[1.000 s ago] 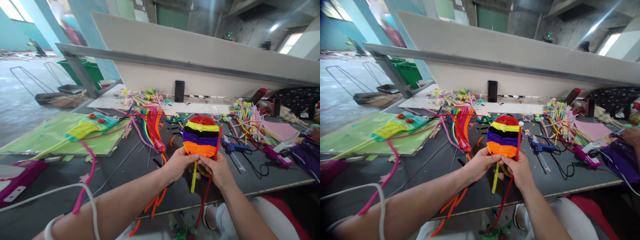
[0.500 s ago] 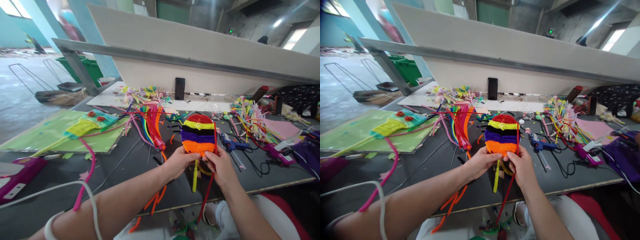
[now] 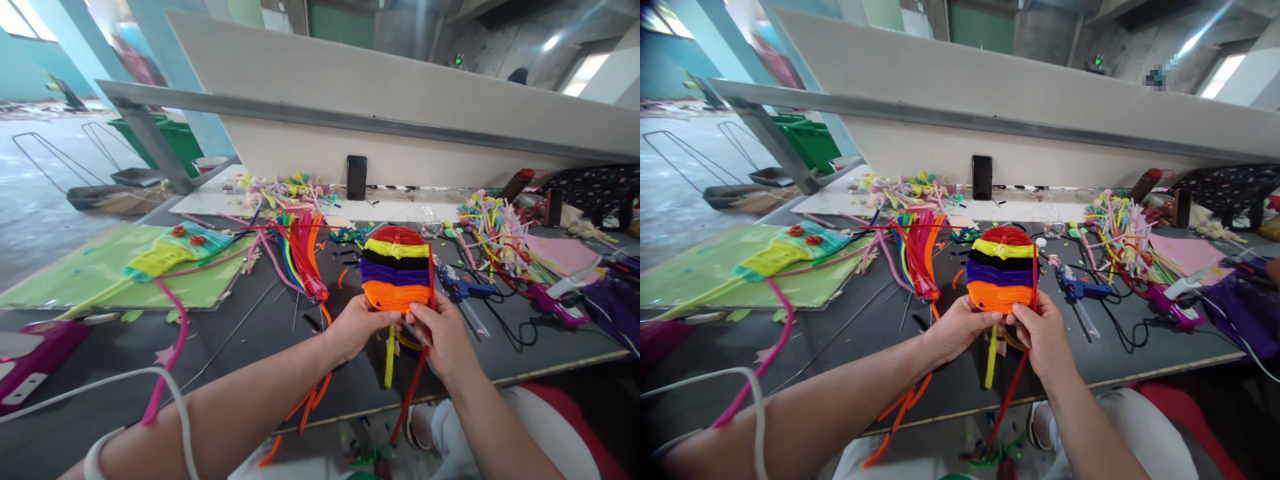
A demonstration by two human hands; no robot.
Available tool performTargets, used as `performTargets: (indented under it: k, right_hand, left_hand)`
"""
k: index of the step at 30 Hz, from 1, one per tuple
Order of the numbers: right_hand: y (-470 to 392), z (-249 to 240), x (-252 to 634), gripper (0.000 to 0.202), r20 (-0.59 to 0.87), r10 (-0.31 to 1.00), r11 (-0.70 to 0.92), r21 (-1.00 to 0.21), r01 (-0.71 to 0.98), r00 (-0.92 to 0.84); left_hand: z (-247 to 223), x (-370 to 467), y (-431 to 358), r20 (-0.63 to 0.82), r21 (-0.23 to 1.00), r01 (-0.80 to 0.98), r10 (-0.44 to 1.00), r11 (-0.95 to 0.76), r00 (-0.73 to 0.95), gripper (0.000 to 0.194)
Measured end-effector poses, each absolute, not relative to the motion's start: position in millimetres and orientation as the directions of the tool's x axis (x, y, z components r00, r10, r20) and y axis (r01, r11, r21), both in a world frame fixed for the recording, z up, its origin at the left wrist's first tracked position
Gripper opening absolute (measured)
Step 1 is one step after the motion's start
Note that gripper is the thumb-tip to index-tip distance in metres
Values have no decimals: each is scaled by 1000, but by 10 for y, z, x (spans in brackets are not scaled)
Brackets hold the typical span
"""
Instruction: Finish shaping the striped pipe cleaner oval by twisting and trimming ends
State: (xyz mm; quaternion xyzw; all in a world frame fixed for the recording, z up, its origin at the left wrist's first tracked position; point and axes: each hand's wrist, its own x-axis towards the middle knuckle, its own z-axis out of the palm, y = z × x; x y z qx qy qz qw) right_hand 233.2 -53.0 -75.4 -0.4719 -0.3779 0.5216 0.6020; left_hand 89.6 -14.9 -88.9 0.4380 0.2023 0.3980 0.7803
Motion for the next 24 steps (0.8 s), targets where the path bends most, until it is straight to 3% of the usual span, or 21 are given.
performTargets:
  k: [14,24]
  right_hand:
    - [-557,-767,2288,12,1,988,43,-965,-259,157]
    - [-494,-754,2471,18,-56,973,28,-933,-359,223]
  left_hand:
    - [-891,898,-177,35,860,-444,839,252,543,24]
    - [-849,824,-108,26,829,-434,751,353,660,29]
